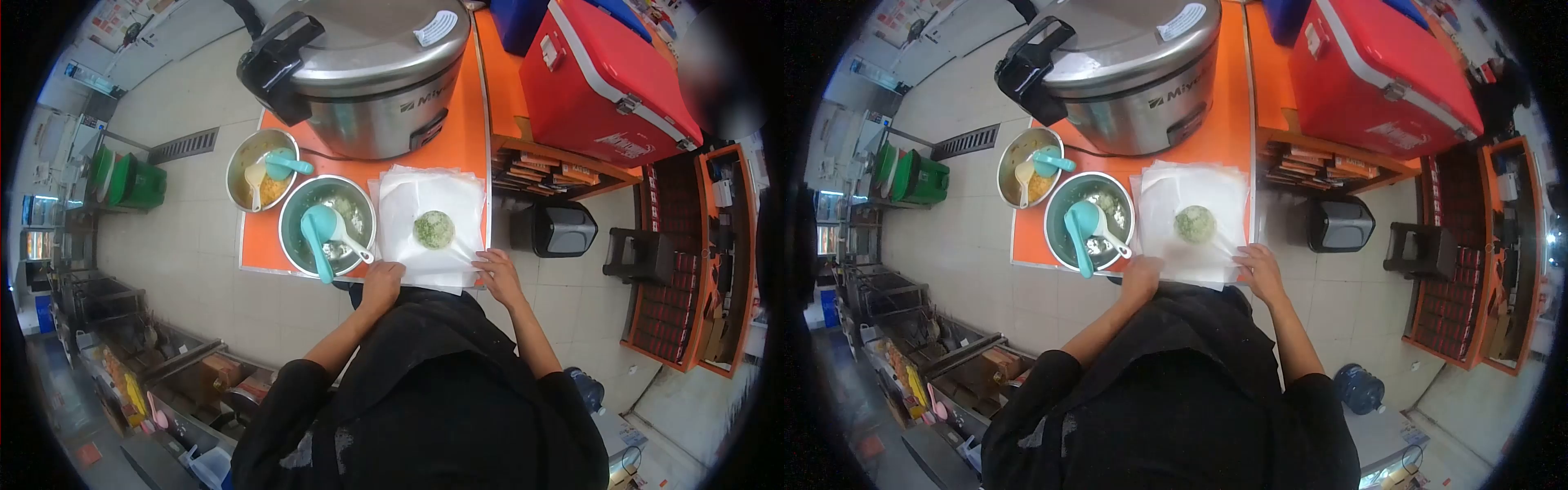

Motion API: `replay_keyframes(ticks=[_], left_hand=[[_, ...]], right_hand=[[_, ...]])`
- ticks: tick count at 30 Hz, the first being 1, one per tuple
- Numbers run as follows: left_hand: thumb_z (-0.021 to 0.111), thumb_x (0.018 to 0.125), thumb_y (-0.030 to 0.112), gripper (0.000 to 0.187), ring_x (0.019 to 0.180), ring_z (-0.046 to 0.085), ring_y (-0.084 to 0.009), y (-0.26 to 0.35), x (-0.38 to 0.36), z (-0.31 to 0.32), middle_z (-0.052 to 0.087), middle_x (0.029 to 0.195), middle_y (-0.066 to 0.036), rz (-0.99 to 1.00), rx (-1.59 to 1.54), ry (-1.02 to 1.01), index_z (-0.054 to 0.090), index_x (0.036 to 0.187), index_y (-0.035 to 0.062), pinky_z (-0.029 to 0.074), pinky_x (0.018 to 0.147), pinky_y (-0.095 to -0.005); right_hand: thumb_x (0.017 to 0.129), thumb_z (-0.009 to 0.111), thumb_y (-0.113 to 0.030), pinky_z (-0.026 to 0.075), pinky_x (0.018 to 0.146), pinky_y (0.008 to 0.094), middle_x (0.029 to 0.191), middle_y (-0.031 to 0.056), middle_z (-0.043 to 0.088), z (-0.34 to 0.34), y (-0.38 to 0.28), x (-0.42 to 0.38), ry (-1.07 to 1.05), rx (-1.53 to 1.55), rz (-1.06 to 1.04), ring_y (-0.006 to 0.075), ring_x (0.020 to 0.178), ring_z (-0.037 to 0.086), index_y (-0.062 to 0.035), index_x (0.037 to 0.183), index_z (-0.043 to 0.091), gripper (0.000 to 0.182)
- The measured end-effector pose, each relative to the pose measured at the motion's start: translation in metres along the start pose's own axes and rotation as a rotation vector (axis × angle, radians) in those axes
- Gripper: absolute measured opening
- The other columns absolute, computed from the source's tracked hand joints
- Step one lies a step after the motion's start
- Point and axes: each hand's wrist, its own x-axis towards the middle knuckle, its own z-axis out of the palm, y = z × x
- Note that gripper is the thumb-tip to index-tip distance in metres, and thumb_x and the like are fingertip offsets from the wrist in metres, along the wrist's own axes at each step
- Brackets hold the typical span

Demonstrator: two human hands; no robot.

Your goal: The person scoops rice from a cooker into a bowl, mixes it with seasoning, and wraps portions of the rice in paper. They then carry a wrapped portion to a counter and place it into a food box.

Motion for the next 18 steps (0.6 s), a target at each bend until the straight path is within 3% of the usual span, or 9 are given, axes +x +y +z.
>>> replay_keyframes(ticks=[5,7,8,9,11,14,18], left_hand=[[0.056,0.072,0.002,0.010,0.082,0.057,-0.0306,-0.012,-0.019,-0.015,0.059,0.079,-0.011,-0.048,0.085,0.040,0.060,0.081,0.0049,0.043,0.074,-0.0429],[0.055,0.078,0.005,0.005,0.083,0.057,-0.0307,-0.013,-0.019,-0.021,0.058,0.077,-0.010,-0.169,0.017,0.162,0.058,0.081,0.0032,0.042,0.074,-0.0439],[0.057,0.080,0.006,0.008,0.094,0.056,-0.0327,-0.012,-0.022,-0.026,0.059,0.091,-0.014,-0.370,-0.146,0.029,0.059,0.086,0.0014,0.042,0.083,-0.0431],[0.057,0.080,0.006,0.008,0.094,0.056,-0.0327,-0.009,-0.022,-0.025,0.059,0.091,-0.014,-0.373,-0.147,0.028,0.059,0.086,0.0014,0.042,0.083,-0.0431],[0.056,0.076,0.000,0.022,0.109,0.051,-0.0361,0.002,-0.023,-0.019,0.056,0.113,-0.017,-0.318,-0.417,0.222,0.061,0.097,0.0022,0.040,0.090,-0.0421],[0.056,0.071,-0.003,0.029,0.118,0.046,-0.0362,0.015,-0.021,-0.021,0.048,0.127,-0.020,-0.155,-0.261,0.119,0.063,0.098,0.0036,0.036,0.099,-0.0421],[0.055,0.071,-0.005,0.030,0.116,0.049,-0.0330,-0.002,-0.020,-0.005,0.054,0.121,-0.017,-0.084,-0.111,0.054,0.063,0.099,0.0040,0.038,0.096,-0.0417]], right_hand=[[0.075,0.060,-0.008,0.038,0.096,0.0387,0.112,0.0100,0.062,-0.009,-0.001,-0.003,-0.031,0.164,0.003,0.0288,0.111,0.050,-0.0055,0.093,0.070,0.020],[0.077,0.061,-0.008,0.041,0.094,0.0377,0.109,0.0115,0.063,-0.012,-0.002,0.003,-0.022,0.280,0.040,0.0294,0.108,0.053,-0.0030,0.091,0.069,0.017],[0.077,0.061,-0.008,0.041,0.094,0.0377,0.109,0.0115,0.063,-0.011,-0.001,0.006,-0.024,0.282,0.042,0.0294,0.108,0.053,-0.0030,0.091,0.069,0.017],[0.078,0.061,-0.008,0.041,0.093,0.0368,0.109,0.0120,0.064,-0.011,0.000,0.008,-0.010,0.345,0.058,0.0289,0.107,0.055,-0.0023,0.091,0.069,0.016],[0.079,0.061,-0.009,0.042,0.092,0.0360,0.108,0.0126,0.064,-0.011,0.002,0.013,0.000,0.408,0.075,0.0283,0.106,0.056,-0.0016,0.090,0.069,0.015],[0.081,0.062,-0.010,0.042,0.092,0.0343,0.108,0.0130,0.064,-0.011,0.006,0.016,-0.032,0.479,0.112,0.0253,0.105,0.057,0.0001,0.090,0.069,0.015],[0.083,0.060,-0.011,0.043,0.088,0.0306,0.106,0.0122,0.065,0.004,0.023,0.022,-0.008,0.663,0.249,0.0196,0.098,0.059,0.0029,0.092,0.068,0.018]])
